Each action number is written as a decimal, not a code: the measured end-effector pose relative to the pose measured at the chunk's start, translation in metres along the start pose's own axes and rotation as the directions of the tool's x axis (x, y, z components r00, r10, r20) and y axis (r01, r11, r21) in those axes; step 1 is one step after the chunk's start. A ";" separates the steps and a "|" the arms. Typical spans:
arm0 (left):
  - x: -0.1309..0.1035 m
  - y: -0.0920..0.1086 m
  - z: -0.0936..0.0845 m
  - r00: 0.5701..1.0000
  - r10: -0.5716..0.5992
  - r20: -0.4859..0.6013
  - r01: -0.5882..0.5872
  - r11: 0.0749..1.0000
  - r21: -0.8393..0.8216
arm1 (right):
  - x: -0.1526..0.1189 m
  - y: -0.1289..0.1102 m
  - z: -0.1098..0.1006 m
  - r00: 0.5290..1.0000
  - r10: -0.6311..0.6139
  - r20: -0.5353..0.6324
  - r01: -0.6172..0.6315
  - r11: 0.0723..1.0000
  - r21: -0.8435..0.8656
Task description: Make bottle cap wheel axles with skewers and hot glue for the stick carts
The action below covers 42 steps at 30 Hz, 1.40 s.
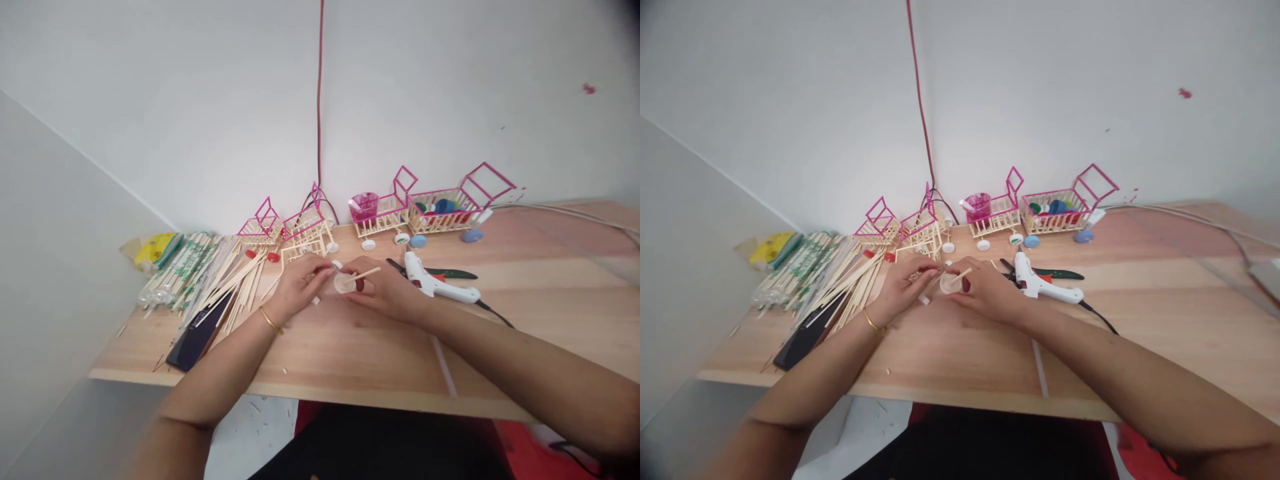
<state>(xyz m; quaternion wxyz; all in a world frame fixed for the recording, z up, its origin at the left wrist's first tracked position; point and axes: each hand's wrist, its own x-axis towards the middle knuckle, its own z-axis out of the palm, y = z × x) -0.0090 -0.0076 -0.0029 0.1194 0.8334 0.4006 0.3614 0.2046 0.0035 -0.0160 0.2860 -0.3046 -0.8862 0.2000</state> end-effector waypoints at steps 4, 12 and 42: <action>0.007 0.009 -0.004 0.991 -0.127 0.039 0.130 0.988 -0.082 | -0.001 -0.001 -0.001 0.996 -0.023 -0.085 0.026 0.999 0.035; 0.010 0.035 0.018 0.790 -0.510 0.340 0.561 0.380 -0.735 | -0.002 -0.008 -0.007 0.979 0.001 -0.202 0.028 0.990 0.141; 0.006 0.026 0.034 0.864 -0.448 0.231 0.188 -0.140 -0.972 | 0.006 -0.003 -0.010 0.965 -0.048 -0.257 0.072 0.994 0.085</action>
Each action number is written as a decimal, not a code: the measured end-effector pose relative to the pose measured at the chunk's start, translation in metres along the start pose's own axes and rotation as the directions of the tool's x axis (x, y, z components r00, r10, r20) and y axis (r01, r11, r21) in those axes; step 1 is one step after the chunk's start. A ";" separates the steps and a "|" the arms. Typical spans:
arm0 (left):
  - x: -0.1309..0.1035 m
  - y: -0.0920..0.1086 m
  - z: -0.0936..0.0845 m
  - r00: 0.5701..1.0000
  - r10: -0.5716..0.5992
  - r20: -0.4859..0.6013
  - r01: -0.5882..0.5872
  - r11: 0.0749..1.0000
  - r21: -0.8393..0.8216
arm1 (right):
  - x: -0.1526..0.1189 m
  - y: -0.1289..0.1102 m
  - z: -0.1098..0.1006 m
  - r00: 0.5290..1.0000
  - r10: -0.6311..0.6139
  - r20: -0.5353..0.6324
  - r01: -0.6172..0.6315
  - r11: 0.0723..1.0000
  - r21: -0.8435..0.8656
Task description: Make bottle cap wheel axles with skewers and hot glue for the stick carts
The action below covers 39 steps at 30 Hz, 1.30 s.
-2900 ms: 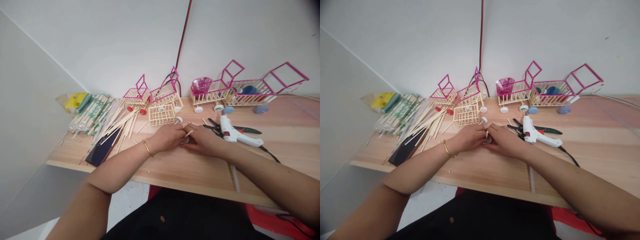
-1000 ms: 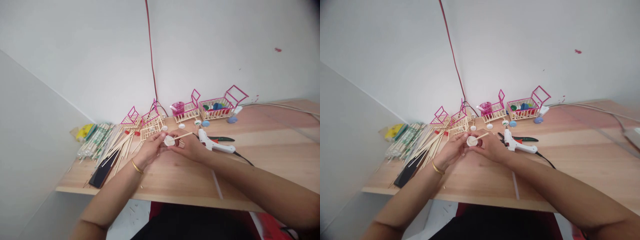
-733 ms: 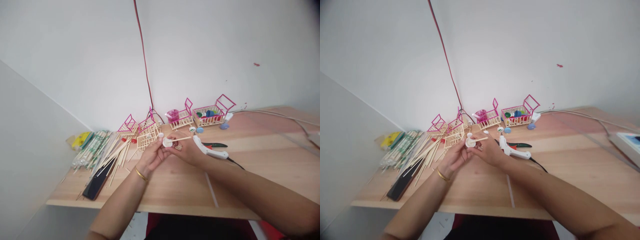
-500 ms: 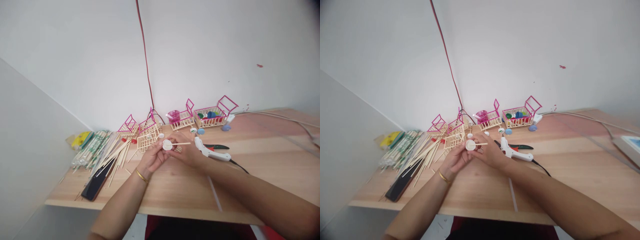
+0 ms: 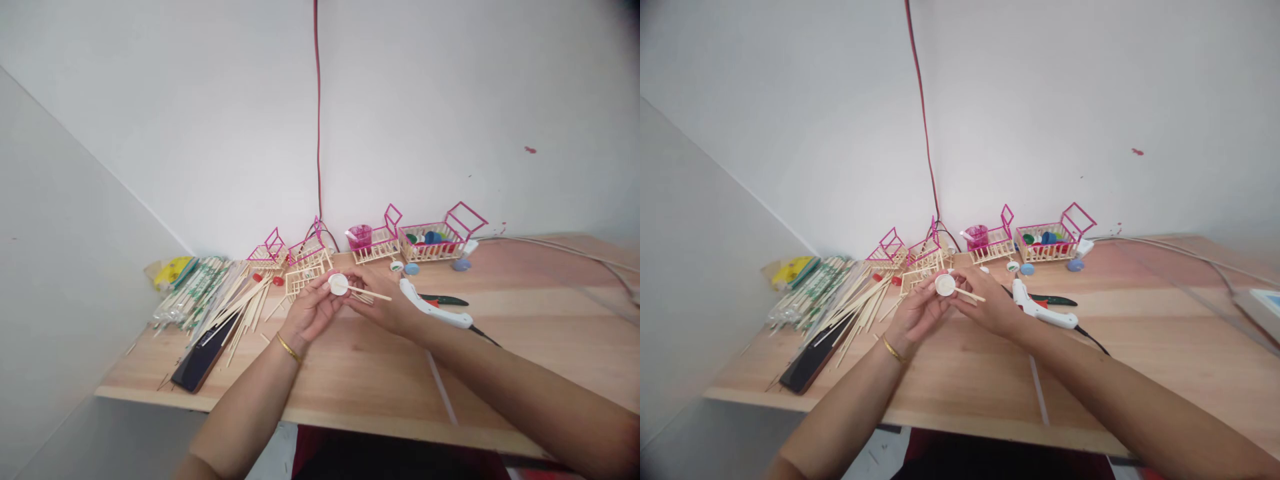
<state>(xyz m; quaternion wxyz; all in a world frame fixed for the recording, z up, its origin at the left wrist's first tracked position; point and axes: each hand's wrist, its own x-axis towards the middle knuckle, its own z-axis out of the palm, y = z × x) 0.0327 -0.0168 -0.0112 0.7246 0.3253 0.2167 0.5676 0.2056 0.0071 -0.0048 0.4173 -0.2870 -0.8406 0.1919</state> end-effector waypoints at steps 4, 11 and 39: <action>0.002 0.002 -0.004 1.000 0.013 -0.005 -0.014 0.999 -0.031 | 0.007 -0.003 -0.004 0.996 0.007 0.090 -0.010 0.999 0.037; 0.001 0.003 -0.001 0.998 0.030 -0.058 -0.031 0.999 -0.010 | -0.007 -0.009 -0.019 0.894 0.401 0.198 -0.448 0.806 0.387; 0.005 -0.014 -0.002 0.965 0.201 -0.167 -0.126 0.918 0.376 | -0.033 -0.012 -0.003 0.780 0.477 0.404 -0.625 0.607 0.491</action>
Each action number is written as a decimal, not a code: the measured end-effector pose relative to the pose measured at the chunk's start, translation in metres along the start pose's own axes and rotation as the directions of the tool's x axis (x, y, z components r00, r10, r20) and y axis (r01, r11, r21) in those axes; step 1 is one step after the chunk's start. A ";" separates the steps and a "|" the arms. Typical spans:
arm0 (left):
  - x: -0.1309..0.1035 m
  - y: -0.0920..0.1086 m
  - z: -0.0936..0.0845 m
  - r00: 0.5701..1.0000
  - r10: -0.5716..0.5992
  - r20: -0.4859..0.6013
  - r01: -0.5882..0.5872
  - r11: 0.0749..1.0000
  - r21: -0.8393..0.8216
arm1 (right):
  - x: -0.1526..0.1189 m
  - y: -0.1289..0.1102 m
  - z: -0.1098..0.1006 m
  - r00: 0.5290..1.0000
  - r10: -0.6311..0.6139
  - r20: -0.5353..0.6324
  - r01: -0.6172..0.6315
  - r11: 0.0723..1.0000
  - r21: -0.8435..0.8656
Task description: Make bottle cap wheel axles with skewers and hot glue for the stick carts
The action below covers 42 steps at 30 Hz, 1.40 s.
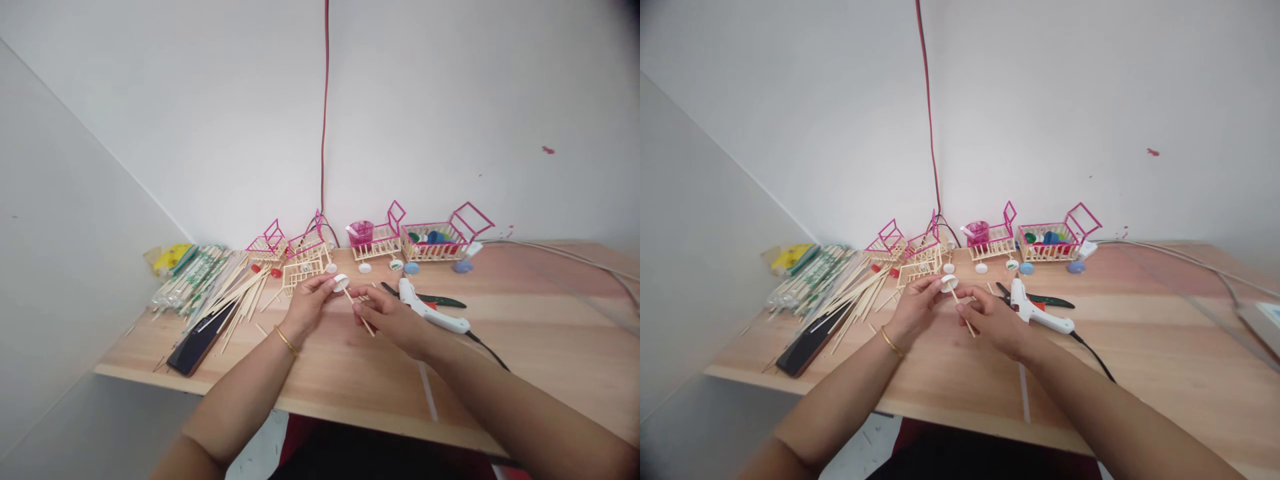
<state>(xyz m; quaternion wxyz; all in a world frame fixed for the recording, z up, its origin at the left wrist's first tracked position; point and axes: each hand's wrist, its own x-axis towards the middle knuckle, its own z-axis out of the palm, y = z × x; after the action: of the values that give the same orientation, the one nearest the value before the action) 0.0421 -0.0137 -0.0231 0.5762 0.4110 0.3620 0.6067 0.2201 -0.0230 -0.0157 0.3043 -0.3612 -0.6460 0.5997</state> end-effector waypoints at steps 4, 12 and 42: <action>0.000 -0.002 -0.002 1.000 -0.001 0.010 0.000 0.996 0.091 | 0.002 0.007 -0.002 0.997 -0.051 -0.054 0.048 0.998 -0.046; -0.001 -0.003 -0.006 0.997 0.022 0.073 -0.036 0.981 0.191 | 0.001 0.008 -0.002 0.984 -0.082 -0.157 0.069 0.994 -0.087; -0.007 0.002 0.002 0.998 0.043 0.053 -0.048 0.993 0.110 | -0.001 -0.006 -0.003 0.979 -0.138 -0.151 0.110 0.977 -0.181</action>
<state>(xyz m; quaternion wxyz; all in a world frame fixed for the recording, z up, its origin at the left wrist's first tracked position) 0.0435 -0.0205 -0.0212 0.5476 0.4658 0.3709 0.5879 0.2228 -0.0225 -0.0091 0.3607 -0.3928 -0.6896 0.4899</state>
